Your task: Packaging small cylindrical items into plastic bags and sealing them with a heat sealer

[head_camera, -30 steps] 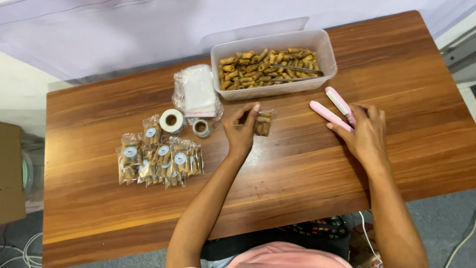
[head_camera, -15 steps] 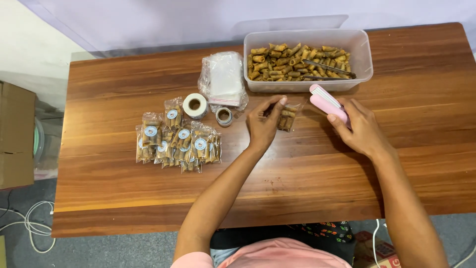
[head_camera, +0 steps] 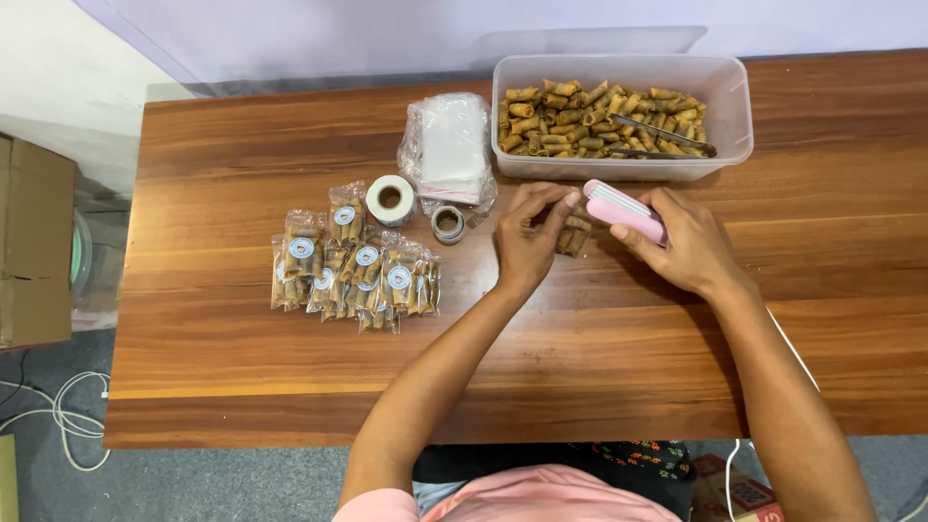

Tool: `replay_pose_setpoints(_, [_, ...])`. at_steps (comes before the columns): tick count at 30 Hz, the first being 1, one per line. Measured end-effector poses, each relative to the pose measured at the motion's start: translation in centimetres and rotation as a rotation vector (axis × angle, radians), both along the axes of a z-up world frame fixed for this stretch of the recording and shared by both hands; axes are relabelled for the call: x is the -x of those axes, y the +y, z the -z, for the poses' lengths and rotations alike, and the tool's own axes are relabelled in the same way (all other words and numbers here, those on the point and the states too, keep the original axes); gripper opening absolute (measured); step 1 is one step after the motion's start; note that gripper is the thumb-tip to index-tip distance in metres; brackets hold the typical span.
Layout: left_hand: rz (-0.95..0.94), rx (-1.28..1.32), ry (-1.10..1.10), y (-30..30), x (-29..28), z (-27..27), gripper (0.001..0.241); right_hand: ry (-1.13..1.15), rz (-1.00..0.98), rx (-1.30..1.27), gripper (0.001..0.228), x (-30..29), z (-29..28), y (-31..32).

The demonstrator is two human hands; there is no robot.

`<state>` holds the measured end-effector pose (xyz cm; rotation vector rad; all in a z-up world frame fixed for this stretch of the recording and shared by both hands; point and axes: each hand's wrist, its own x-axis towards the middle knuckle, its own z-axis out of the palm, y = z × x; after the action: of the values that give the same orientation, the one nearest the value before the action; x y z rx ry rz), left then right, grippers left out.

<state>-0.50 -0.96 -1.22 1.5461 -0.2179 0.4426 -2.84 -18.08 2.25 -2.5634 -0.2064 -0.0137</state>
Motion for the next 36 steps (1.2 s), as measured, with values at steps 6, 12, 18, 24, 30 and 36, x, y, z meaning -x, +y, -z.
replay_pose_setpoints(6, [0.006,-0.004,-0.006,0.05,0.0,0.03,0.008,-0.038,-0.003,-0.027,0.036,-0.01,0.12,0.16])
replay_pose_setpoints(12, [0.017,0.001,0.004,-0.04,-0.13,0.5,0.009,-0.103,-0.021,-0.058,0.03,0.05,0.07,0.32])
replay_pose_setpoints(18, [0.036,0.009,0.001,-0.12,-0.32,0.82,0.009,-0.145,-0.029,-0.07,0.026,0.02,0.27,0.17])
replay_pose_setpoints(24, [0.063,0.015,0.01,-0.12,-0.31,0.75,0.009,-0.161,-0.026,-0.115,0.024,0.07,0.05,0.31])
replay_pose_setpoints(30, [0.125,0.078,0.069,-0.22,-0.12,0.48,0.014,-0.185,-0.02,-0.125,0.023,0.26,0.2,-0.14])
replay_pose_setpoints(36, [0.134,0.034,0.04,-0.37,-0.34,0.91,0.011,-0.177,-0.015,-0.123,0.023,0.57,0.08,-0.31])
